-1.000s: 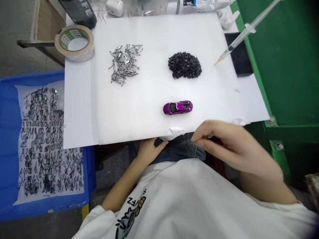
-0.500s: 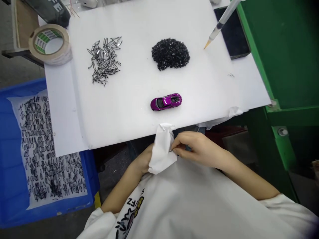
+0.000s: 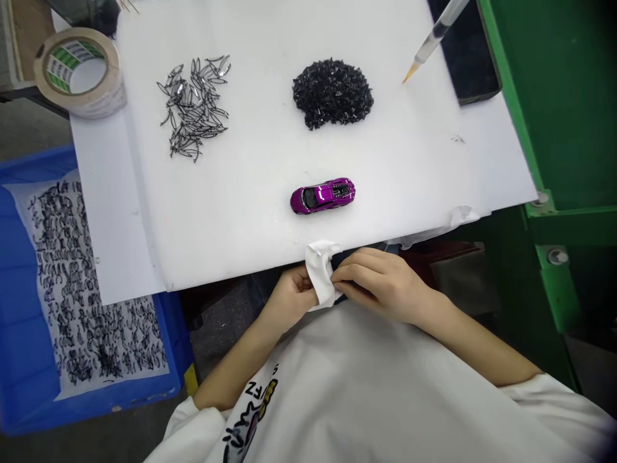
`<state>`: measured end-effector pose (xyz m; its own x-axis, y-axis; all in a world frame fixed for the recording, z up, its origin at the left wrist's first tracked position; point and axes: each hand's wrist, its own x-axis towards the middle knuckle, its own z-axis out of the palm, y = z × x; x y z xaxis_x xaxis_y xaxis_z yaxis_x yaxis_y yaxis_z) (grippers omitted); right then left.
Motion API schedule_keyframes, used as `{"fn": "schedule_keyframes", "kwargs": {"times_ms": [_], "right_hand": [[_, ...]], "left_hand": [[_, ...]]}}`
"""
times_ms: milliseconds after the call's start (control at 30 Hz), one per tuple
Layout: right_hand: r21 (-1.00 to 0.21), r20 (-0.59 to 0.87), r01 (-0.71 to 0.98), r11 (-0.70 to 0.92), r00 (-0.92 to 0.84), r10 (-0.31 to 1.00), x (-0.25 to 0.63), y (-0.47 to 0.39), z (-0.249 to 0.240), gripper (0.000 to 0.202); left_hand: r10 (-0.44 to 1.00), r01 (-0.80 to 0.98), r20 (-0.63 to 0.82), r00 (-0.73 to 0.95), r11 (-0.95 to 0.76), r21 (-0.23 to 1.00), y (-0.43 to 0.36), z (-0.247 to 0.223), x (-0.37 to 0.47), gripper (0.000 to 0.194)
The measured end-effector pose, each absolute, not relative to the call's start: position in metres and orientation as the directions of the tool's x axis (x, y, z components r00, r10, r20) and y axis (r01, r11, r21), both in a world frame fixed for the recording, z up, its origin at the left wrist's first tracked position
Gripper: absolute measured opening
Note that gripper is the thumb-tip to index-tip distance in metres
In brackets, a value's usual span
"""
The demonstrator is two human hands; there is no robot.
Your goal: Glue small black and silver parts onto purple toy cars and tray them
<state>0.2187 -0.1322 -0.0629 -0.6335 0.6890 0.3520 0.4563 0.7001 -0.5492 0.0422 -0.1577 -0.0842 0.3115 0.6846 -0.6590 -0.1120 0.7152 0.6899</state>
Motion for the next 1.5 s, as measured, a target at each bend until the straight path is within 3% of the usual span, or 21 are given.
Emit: {"fn": "schedule_keyframes", "kwargs": {"times_ms": [267,467,500,567,633,700,800,833,900,967,1100,1267,1400,1500], "right_hand": [[-0.425,0.358,0.420,0.802,-0.736,0.575,0.219,-0.130,-0.070,0.003],[-0.524,0.327,0.487,0.699,-0.643,0.693,0.241,-0.127,-0.051,0.006],[-0.565,0.323,0.491,0.663,-0.608,0.725,0.247,-0.126,-0.045,0.009],[-0.644,0.337,0.463,0.609,-0.543,0.769,0.259,-0.121,-0.033,0.016],[-0.692,0.374,0.417,0.589,-0.491,0.787,0.265,-0.115,-0.021,0.023],[-0.718,0.405,0.400,0.569,-0.426,0.809,0.263,-0.106,-0.013,0.026],[-0.756,0.455,0.393,0.524,-0.260,0.852,0.245,-0.086,-0.007,0.019],[-0.781,0.456,0.377,0.497,-0.199,0.868,0.236,-0.078,-0.007,0.016],[-0.854,0.415,0.300,0.424,-0.096,0.905,0.220,-0.063,-0.011,0.009],[-0.925,0.322,0.193,0.327,-0.060,0.945,0.209,-0.051,-0.017,0.004],[-0.987,0.136,0.071,0.147,-0.137,0.981,0.205,-0.043,-0.030,0.005],[-0.995,-0.028,0.097,-0.004,-0.247,0.969,0.205,-0.046,-0.030,0.008],[-0.990,-0.073,0.137,-0.043,-0.221,0.973,0.201,-0.045,-0.027,0.006],[-0.986,-0.081,0.159,-0.049,-0.201,0.976,0.200,-0.045,-0.027,0.006]], "left_hand": [[0.721,-0.058,-0.596,0.354,0.653,0.755,-0.151,-0.079,0.046,0.009],[0.669,0.163,-0.602,0.435,0.600,0.784,-0.143,-0.074,0.039,0.007],[0.650,0.282,-0.604,0.461,0.537,0.795,-0.142,-0.069,0.034,0.011],[0.637,0.597,-0.587,0.499,0.238,0.766,-0.140,-0.052,0.022,0.021],[0.650,0.805,-0.555,0.520,-0.155,0.573,-0.138,-0.029,0.009,0.030],[0.653,0.814,-0.497,0.572,-0.376,0.443,-0.131,-0.004,-0.001,0.031],[0.718,0.742,-0.267,0.643,-0.495,0.453,-0.102,0.020,-0.006,0.020],[0.758,0.742,-0.186,0.625,-0.504,0.441,-0.088,0.023,-0.004,0.017],[0.767,0.738,-0.116,0.631,-0.546,0.398,-0.058,0.018,0.002,0.031],[0.728,0.709,-0.155,0.668,-0.560,0.429,-0.035,0.008,0.008,0.037],[0.729,0.686,-0.170,0.663,-0.500,0.529,-0.020,-0.009,0.008,0.027],[0.803,0.658,-0.120,0.583,-0.381,0.650,-0.025,-0.010,-0.004,0.028],[0.820,0.631,-0.110,0.562,-0.339,0.698,-0.023,-0.011,-0.007,0.031],[0.844,0.565,0.000,0.536,-0.359,0.743,-0.025,-0.013,-0.003,0.027]]}}
